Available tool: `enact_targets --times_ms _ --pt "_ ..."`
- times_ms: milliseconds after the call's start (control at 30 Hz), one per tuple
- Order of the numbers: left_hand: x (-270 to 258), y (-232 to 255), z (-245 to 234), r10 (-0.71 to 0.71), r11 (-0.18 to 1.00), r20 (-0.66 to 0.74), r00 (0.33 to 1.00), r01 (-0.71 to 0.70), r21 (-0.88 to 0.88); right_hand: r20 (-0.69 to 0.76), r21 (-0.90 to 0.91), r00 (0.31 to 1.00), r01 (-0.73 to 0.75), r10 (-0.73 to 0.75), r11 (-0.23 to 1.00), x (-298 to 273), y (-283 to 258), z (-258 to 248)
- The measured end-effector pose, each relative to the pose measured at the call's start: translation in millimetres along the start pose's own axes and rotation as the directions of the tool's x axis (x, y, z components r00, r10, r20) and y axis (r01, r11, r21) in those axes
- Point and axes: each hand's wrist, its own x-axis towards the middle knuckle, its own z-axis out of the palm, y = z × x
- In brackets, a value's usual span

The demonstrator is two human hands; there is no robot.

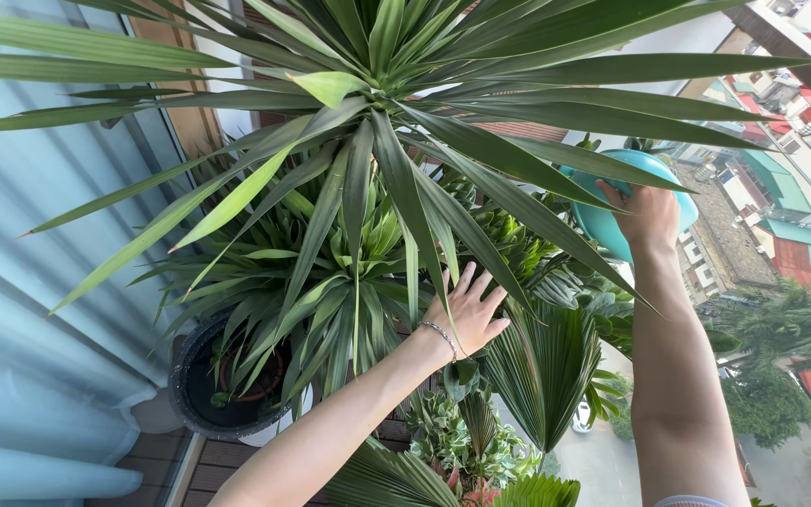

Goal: The person waters several potted plants on a balcony using a small watering can and refills the can at an outdoor tap.

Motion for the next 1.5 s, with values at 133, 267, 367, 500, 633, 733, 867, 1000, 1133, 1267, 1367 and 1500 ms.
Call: enact_targets --times_ms 133,267,367,500,633,733,867,1000,1133,1267,1367,1500 --pt "0 0 -1 -0.006 1.000 0.012 1.000 0.006 -0.001 -0.025 0.002 0.999 0.029 -0.029 1.000 -1 3 4" --pt "-2 0 1 -0.002 1.000 0.010 1.000 0.002 0.001 0.145 -0.109 0.982 -0.109 0.124 0.988 -3 16 15" --pt "-3 0 1 -0.005 1.000 0.016 1.000 0.005 0.003 0.106 -0.166 0.994 -0.005 0.023 0.986 -7 28 21" --pt "-2 3 2 -0.005 1.000 0.045 0.999 0.005 -0.001 0.124 -0.170 0.992 0.011 0.010 0.985 -12 41 22" --pt "-5 5 4 -0.007 1.000 0.050 0.999 0.007 0.001 0.112 -0.145 0.993 -0.021 0.037 0.989 -20 48 23" --pt "-7 4 2 -0.006 1.000 0.042 0.999 0.005 0.010 0.092 -0.165 0.995 -0.013 0.028 0.986 -20 47 25" --pt "-9 3 2 0.000 1.000 0.032 0.999 0.000 0.018 0.031 -0.117 0.999 -0.032 0.035 0.993 -20 42 26" --pt "-11 1 3 -0.004 1.000 0.028 1.000 0.003 0.031 -0.071 0.025 0.997 -0.035 0.037 0.999 -18 32 26" --pt "-14 0 -1 -0.031 1.000 0.044 0.999 0.031 0.006 -0.061 0.047 0.994 -0.088 0.091 0.995 -14 18 23" --pt "-17 -1 -4 -0.043 0.999 0.042 0.998 0.043 0.009 -0.134 0.056 0.991 -0.024 0.031 0.998 -11 4 18" --pt "-17 -4 -2 -0.037 0.999 0.017 0.999 0.037 0.018 -0.099 0.101 0.995 -0.016 0.026 0.995 -7 1 17" --pt "-18 -7 1 -0.035 0.999 -0.008 0.999 0.036 0.020 -0.078 0.032 0.993 0.091 -0.088 0.995 -2 12 27"
